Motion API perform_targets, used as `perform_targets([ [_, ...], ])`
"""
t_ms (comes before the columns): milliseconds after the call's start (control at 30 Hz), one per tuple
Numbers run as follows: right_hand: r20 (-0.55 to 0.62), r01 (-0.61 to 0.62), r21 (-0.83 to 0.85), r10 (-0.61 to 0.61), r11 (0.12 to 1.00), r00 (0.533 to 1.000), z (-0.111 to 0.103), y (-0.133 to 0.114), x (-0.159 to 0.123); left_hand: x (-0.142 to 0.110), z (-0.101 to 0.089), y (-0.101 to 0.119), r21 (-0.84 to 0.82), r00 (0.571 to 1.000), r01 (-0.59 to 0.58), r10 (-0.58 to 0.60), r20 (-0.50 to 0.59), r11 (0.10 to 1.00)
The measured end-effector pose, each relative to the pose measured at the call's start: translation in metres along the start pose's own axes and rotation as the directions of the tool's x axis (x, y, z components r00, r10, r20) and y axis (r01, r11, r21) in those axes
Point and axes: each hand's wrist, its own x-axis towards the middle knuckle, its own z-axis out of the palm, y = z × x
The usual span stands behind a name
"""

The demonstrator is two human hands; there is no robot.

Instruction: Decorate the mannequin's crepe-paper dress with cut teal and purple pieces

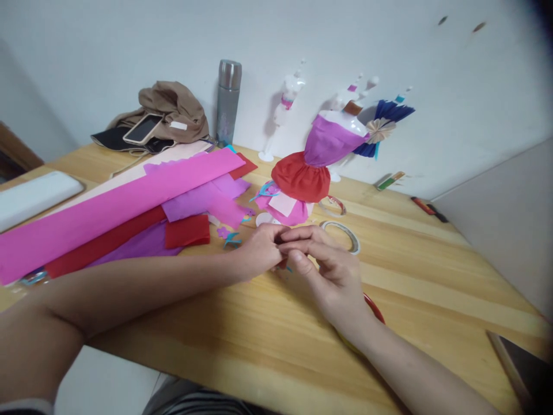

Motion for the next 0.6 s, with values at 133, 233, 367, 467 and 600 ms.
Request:
perform_targets([
  [133, -0.002, 0.046, -0.002, -0.046, 0.999, 0.999, 0.000, 0.000, -0.004, -0.002, -0.001, 0.002, -0.070, 1.000, 0.011, -0.012, -0.018, 0.997],
  [233, 0.001, 0.102, -0.040, -0.102, 0.994, 0.995, 0.001, 0.003, -0.008, -0.001, -0.002, -0.003, -0.135, 0.999, 0.011, -0.018, -0.049, 0.991],
  [367, 0.048, 0.148, -0.118, -0.144, 0.982, 0.988, -0.001, 0.003, -0.009, 0.002, -0.004, -0.012, -0.187, 0.997, -0.036, 0.023, -0.072, 0.982],
  [467, 0.068, 0.219, -0.212, -0.209, 0.952, 0.975, 0.001, 0.004, -0.009, 0.003, -0.005, -0.015, -0.187, 0.996, -0.042, 0.026, -0.086, 0.982],
  [600, 0.082, 0.441, -0.407, -0.449, 0.800, 0.890, 0.004, 0.013, -0.008, 0.004, -0.004, -0.012, -0.191, 0.993, 0.022, -0.044, -0.110, 0.981],
])
